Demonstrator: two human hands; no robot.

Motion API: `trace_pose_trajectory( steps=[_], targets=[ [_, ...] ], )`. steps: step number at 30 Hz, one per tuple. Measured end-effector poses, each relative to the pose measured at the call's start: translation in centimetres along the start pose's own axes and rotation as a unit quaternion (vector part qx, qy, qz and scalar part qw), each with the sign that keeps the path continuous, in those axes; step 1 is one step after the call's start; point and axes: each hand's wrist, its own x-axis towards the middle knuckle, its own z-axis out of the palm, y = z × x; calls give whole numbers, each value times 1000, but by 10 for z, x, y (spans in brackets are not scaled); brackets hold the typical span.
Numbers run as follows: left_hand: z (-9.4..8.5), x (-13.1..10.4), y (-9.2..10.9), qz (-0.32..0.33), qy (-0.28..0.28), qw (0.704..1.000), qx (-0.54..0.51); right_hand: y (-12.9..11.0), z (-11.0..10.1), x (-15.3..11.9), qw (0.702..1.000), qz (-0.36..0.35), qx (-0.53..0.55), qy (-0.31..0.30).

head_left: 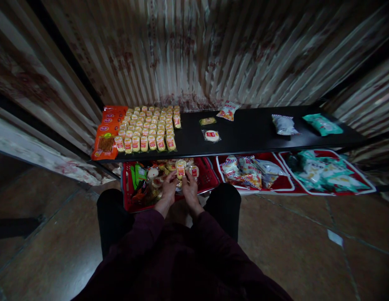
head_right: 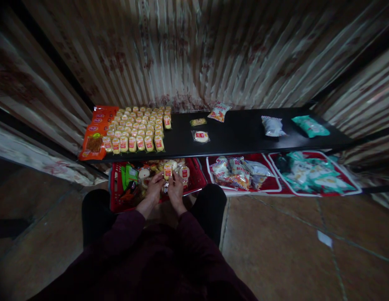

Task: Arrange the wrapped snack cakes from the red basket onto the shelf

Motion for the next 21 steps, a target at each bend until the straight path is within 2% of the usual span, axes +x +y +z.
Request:
trace_pose_trajectory(
  steps=[10,14,18,21],
  targets=[
    [12,-3,14,22,-28,999,9,-12,-7,5,999,-4,34,10],
    [16,-1,17,63,-26,997,38,-22,-11,9,999,-14,42,5],
    [22,3,21,118,-50,989,73,-33,-16,15,998,-27,49,2],
    [29,6,26,136,-61,986,79,-38,-18,23,997,-52,56,14]
  ],
)
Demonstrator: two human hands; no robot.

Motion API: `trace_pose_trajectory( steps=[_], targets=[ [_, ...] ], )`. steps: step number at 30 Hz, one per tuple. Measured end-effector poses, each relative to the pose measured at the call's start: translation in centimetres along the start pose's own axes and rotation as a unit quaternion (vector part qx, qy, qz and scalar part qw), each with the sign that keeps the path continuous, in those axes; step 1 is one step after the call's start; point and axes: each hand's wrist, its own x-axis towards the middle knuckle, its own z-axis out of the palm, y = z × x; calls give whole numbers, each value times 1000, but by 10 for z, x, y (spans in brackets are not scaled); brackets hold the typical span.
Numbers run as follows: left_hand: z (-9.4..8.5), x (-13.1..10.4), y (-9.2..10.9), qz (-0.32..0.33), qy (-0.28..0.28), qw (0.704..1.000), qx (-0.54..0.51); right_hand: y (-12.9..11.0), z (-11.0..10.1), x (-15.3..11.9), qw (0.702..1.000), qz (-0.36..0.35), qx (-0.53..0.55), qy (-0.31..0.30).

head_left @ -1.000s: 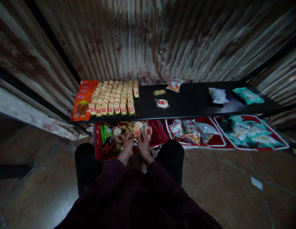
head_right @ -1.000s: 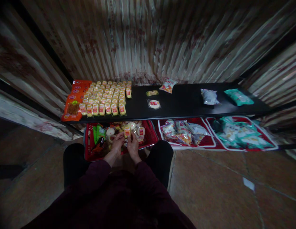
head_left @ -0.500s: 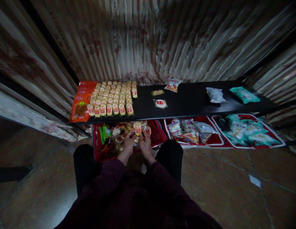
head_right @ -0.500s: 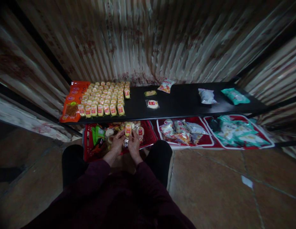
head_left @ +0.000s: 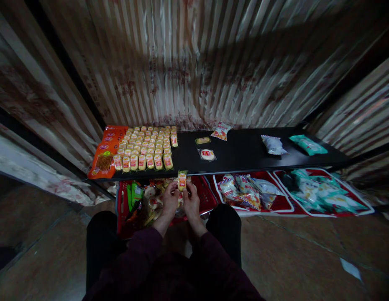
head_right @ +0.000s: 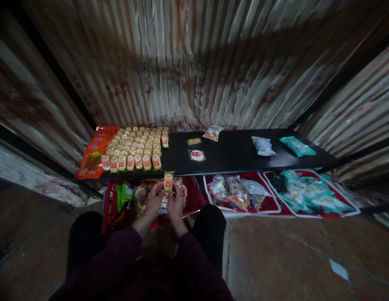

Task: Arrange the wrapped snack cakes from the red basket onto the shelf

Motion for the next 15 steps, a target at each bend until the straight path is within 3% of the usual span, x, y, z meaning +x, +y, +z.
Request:
trace_pose_trajectory(
  steps=[9,15],
  targets=[
    [18,18,23,13,6,1000,21,-7,-1,32,998,-36,-40,11],
    [24,34,24,32,10,999,43,-15,2,48,999,-16,-37,-3]
  ],
)
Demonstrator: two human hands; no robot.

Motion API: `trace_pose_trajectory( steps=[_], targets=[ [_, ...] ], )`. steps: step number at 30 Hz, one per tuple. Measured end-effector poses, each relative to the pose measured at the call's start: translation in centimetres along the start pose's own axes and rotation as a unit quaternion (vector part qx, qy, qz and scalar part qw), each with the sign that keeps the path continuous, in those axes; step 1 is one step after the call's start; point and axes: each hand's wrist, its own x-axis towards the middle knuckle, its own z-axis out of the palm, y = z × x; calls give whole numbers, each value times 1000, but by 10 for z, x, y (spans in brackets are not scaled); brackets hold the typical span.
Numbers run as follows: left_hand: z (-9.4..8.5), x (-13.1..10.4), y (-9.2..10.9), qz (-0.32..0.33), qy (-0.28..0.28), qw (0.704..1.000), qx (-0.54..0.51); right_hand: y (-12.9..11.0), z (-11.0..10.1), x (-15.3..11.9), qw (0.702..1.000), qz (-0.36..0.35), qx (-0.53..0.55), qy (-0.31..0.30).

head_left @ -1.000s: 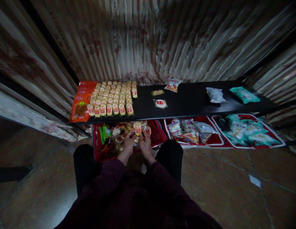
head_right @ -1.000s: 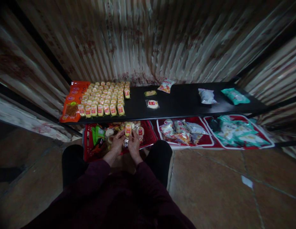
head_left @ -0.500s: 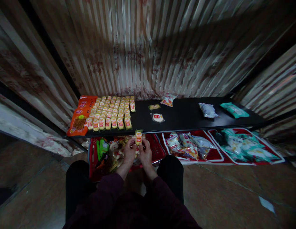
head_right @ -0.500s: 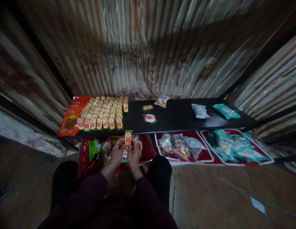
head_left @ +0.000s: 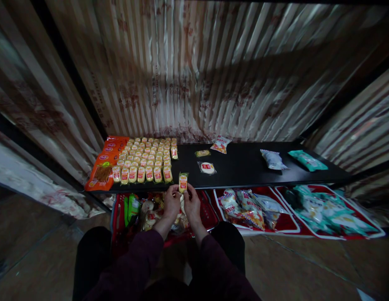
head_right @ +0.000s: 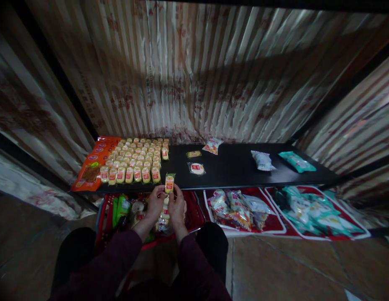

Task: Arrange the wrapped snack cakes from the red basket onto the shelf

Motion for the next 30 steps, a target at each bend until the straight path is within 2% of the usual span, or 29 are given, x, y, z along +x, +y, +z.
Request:
trace_pose_trajectory(
  steps=[4,8,12,18,30],
  targets=[
    [3,10,-4,7,-2,1000,-4,1,5,10,1000,9,20,5],
    [6,17,-2,20,21,999,18,6,10,21,999,11,38,0],
    [9,24,5,28,39,995,93,8,14,32,999,11,48,-1],
    [17,38,10,38,3,978,205,13,17,53,999,-13,42,-6],
    [34,65,8,35,7,977,209,25,33,92,1000,-12,23,-11]
  ],
)
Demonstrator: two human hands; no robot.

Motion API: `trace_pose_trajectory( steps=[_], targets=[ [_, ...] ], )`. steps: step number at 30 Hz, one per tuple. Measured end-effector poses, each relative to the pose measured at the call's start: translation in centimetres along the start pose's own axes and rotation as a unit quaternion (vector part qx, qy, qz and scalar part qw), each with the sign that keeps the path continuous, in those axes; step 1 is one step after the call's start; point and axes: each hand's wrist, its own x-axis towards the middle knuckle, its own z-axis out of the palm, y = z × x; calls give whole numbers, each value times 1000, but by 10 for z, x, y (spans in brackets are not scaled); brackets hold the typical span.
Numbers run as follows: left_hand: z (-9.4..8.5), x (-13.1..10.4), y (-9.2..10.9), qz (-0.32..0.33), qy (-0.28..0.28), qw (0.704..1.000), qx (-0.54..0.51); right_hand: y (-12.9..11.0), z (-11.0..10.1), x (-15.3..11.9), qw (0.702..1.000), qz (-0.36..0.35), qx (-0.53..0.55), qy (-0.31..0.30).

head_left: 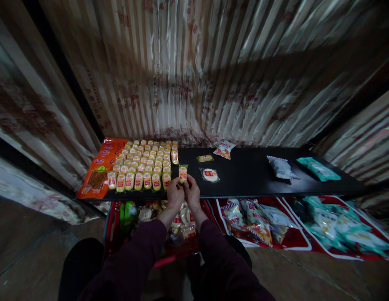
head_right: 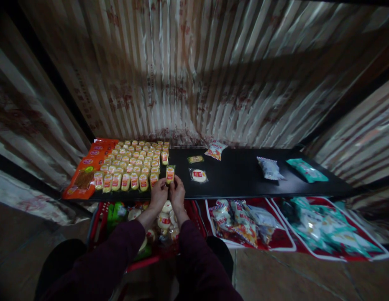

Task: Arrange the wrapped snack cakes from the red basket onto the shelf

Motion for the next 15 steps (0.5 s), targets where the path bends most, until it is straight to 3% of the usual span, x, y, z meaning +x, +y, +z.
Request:
trace_pose_trajectory(
  steps=[15],
  targets=[
    [8,23,28,-15,16,998,56,11,20,41,999,-25,26,-20]
  ],
)
